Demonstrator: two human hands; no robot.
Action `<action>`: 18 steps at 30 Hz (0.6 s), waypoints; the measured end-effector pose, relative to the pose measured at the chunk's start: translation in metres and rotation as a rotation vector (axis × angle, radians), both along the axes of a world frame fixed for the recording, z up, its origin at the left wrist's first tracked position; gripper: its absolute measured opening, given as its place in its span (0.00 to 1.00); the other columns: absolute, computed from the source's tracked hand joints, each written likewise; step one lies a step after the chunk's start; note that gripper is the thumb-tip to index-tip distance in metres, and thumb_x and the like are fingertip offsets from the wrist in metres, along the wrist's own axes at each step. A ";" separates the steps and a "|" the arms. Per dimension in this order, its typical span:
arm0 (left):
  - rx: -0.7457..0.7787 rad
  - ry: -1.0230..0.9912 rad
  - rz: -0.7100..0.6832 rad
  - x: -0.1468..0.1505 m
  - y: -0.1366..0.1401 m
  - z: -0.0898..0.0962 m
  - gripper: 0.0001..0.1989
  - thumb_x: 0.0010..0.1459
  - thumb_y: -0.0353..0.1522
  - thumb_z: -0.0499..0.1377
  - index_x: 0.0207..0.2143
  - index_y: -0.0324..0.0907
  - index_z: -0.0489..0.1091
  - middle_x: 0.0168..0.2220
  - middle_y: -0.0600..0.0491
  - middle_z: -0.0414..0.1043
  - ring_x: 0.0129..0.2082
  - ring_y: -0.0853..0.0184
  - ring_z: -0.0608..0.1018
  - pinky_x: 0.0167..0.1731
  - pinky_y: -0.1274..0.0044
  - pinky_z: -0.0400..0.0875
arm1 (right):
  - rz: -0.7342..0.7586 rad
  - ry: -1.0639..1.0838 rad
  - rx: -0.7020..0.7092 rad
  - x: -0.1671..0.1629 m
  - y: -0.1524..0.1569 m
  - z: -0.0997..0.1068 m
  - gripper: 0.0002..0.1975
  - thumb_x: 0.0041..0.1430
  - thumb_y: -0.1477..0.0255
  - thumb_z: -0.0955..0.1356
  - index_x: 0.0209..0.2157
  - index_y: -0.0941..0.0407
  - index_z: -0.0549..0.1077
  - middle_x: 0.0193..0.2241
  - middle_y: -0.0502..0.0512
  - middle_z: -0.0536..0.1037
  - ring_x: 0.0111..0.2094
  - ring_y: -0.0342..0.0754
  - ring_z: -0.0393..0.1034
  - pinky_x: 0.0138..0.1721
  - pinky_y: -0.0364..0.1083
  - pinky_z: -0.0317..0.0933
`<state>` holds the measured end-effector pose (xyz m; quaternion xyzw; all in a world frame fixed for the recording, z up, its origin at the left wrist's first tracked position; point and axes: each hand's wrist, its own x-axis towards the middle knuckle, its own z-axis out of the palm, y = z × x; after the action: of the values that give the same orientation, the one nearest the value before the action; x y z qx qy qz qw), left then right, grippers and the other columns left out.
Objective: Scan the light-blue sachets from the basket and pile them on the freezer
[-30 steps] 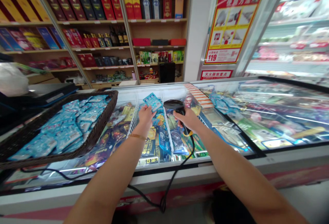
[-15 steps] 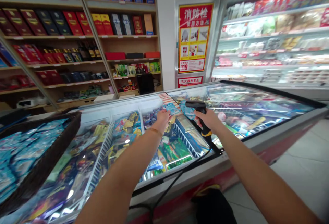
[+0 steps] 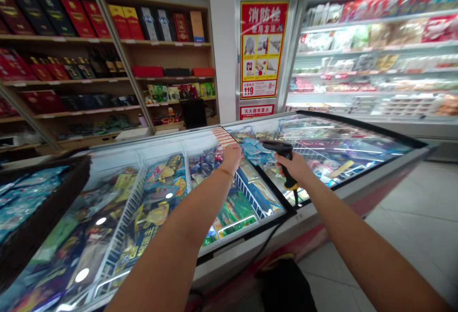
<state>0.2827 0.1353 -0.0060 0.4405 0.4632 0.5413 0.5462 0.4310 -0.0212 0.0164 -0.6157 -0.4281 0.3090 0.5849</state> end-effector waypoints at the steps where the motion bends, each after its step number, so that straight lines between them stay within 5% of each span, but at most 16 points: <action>1: 0.010 0.048 0.012 -0.013 0.002 0.003 0.10 0.52 0.19 0.60 0.35 0.38 0.71 0.34 0.47 0.74 0.33 0.65 0.79 0.37 0.73 0.75 | 0.019 -0.002 0.001 -0.008 0.004 0.000 0.11 0.55 0.68 0.73 0.27 0.58 0.69 0.19 0.50 0.74 0.14 0.40 0.66 0.15 0.40 0.61; 9: 0.192 0.304 0.367 -0.197 0.017 0.031 0.10 0.53 0.22 0.58 0.37 0.40 0.73 0.34 0.50 0.76 0.34 0.64 0.77 0.38 0.72 0.73 | 0.238 -0.032 0.029 -0.116 0.043 0.006 0.11 0.56 0.67 0.73 0.29 0.57 0.69 0.18 0.49 0.73 0.13 0.40 0.64 0.14 0.41 0.59; 14: 0.401 0.425 0.637 -0.332 0.005 0.060 0.08 0.52 0.22 0.57 0.32 0.41 0.72 0.32 0.51 0.74 0.38 0.64 0.77 0.48 0.72 0.69 | 0.413 -0.046 0.082 -0.199 0.064 0.012 0.12 0.55 0.66 0.73 0.29 0.57 0.68 0.20 0.50 0.74 0.13 0.41 0.65 0.14 0.41 0.58; 18: 0.383 0.541 0.800 -0.422 -0.011 0.074 0.07 0.52 0.22 0.57 0.31 0.42 0.69 0.31 0.51 0.72 0.40 0.62 0.76 0.51 0.71 0.67 | 0.517 -0.032 0.089 -0.251 0.070 0.010 0.11 0.55 0.66 0.72 0.29 0.56 0.67 0.19 0.50 0.74 0.13 0.41 0.65 0.15 0.41 0.59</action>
<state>-0.1397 0.1245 0.0682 0.4453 0.6124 0.6497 0.0670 0.1797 0.0491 0.0266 -0.4642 -0.5937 0.4192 0.5064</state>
